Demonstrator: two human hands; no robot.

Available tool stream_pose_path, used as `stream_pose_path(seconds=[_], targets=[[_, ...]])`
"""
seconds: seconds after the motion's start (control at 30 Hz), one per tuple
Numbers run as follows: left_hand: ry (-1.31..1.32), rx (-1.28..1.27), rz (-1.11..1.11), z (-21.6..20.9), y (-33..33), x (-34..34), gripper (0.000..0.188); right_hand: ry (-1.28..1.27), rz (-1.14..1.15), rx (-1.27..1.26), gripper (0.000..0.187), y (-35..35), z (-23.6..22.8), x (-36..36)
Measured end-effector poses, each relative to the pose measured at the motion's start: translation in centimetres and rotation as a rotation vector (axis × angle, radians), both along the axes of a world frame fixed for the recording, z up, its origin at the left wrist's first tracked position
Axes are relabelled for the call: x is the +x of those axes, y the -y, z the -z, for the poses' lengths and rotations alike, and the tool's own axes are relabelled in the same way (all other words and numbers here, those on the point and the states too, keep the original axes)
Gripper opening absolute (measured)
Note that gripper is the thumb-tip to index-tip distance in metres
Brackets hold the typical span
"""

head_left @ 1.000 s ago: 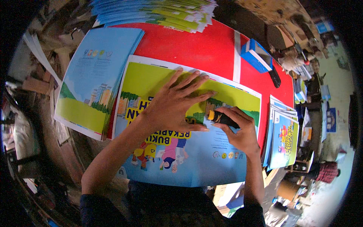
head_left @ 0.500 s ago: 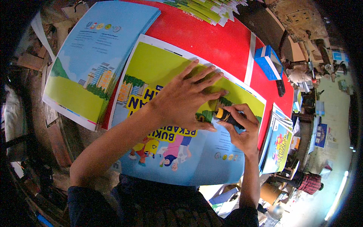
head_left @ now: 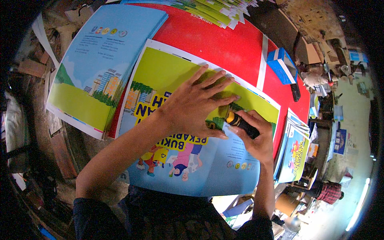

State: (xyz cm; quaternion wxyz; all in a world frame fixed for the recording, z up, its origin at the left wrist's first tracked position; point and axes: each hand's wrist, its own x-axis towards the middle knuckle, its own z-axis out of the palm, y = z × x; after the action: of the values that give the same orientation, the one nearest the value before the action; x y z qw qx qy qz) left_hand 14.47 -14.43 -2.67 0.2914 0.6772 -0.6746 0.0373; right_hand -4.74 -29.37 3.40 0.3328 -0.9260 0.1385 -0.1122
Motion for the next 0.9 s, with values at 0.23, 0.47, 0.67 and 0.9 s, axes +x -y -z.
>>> stream_pose_path(seconds=[0.23,0.47,0.67,0.9], targets=[[-0.009,0.024,0.017,-0.3,0.0,0.1,0.096,0.114,0.029,-0.093,0.045,0.5,0.9,-1.0],[0.016,0.055,0.015,-0.7,-0.2,0.1,0.103,0.244,0.225,-0.210,0.035,8.1,1.4,2.3],[0.010,0.105,0.017,-1.1,-0.3,0.3,0.107,0.389,0.321,-0.794,0.051,6.8,2.3,3.8],[0.012,0.099,0.040,-1.6,0.0,0.4,0.111,0.218,0.483,0.053,0.072,-6.5,2.0,0.6]])
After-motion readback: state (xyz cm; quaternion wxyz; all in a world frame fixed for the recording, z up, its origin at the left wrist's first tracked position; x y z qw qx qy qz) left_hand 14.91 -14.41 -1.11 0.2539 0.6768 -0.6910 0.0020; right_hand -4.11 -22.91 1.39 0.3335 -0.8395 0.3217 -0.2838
